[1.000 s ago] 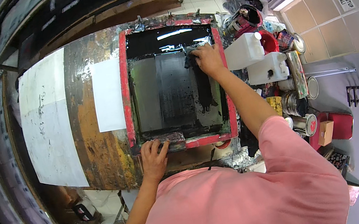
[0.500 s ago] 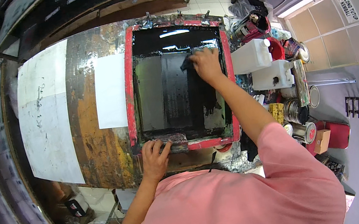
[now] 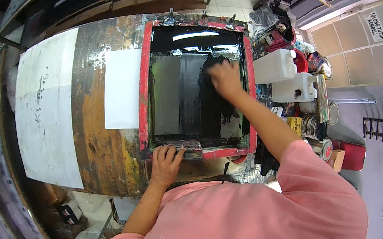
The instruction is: The person performs manual screen printing on paper sheets, using a squeegee to spread ink through a mesh screen and then setting the printed items aside to dry.
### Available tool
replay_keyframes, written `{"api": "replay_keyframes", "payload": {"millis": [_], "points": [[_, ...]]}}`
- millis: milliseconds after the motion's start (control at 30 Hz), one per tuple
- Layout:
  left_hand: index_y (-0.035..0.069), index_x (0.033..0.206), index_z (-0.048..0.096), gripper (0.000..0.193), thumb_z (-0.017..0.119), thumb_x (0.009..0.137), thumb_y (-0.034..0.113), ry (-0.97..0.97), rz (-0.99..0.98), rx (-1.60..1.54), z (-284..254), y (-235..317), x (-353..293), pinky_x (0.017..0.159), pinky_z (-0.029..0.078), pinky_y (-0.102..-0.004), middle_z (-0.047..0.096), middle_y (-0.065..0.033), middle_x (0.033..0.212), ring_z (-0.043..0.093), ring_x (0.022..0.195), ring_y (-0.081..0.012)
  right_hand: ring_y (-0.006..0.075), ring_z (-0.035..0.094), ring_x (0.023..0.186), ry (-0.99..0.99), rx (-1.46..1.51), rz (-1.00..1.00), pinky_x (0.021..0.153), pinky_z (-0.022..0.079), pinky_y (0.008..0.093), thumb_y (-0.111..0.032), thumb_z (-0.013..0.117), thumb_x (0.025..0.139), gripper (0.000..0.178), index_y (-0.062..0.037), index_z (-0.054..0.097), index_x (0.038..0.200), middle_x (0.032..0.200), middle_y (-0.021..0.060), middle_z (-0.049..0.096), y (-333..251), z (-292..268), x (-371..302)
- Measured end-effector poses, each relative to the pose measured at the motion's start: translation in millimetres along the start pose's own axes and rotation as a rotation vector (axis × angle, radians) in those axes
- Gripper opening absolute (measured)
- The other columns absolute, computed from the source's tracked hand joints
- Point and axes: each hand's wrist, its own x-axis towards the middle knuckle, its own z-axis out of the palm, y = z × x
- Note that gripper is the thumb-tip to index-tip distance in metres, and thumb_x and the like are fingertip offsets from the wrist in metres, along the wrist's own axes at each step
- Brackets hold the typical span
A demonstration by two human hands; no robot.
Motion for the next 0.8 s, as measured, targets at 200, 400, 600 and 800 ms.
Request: {"api": "replay_keyframes", "payload": {"millis": [200, 400, 600, 800], "points": [[0.009, 0.116, 0.069, 0.036, 0.073, 0.08, 0.012, -0.027, -0.039, -0.011, 2, -1, -4, 0.103, 0.045, -0.0507, 0.061, -0.0087, 0.118, 0.057, 0.113, -0.0295, 0.0302, 0.061, 0.102, -0.004, 0.224, -0.061, 0.097, 0.039, 0.056, -0.01, 0.069, 0.082, 0.024, -0.0152, 0.077, 0.104, 0.101, 0.0065, 0.07, -20, 7, -5], [0.009, 0.111, 0.068, 0.03, 0.07, 0.081, 0.014, -0.033, -0.03, 0.006, -3, -2, -3, 0.1, 0.045, -0.0487, 0.063, -0.0095, 0.113, 0.059, 0.109, -0.0293, 0.0267, 0.059, 0.102, -0.229, 0.105, -0.43, 0.098, 0.039, 0.0546, -0.014, 0.073, 0.079, 0.026, -0.0152, 0.076, 0.104, 0.097, 0.005, 0.066, -79, -26, -76], [0.009, 0.109, 0.068, 0.027, 0.069, 0.083, 0.016, -0.025, 0.005, 0.033, -5, -3, 4, 0.099, 0.046, -0.0477, 0.063, -0.0093, 0.113, 0.059, 0.107, -0.0276, 0.0293, 0.06, 0.103, 0.076, 0.109, -0.006, 0.097, 0.039, 0.0544, -0.011, 0.072, 0.084, 0.021, -0.0144, 0.076, 0.104, 0.099, 0.0051, 0.07, -31, 20, 53], [0.01, 0.109, 0.068, 0.025, 0.067, 0.086, 0.018, 0.032, -0.056, 0.018, -2, -2, -5, 0.097, 0.047, -0.0463, 0.063, -0.0073, 0.111, 0.059, 0.106, -0.0259, 0.0291, 0.06, 0.103, -0.342, 0.17, -0.422, 0.099, 0.039, 0.0567, -0.011, 0.071, 0.081, 0.022, -0.014, 0.076, 0.102, 0.097, 0.0063, 0.068, -100, -9, -24]]}}
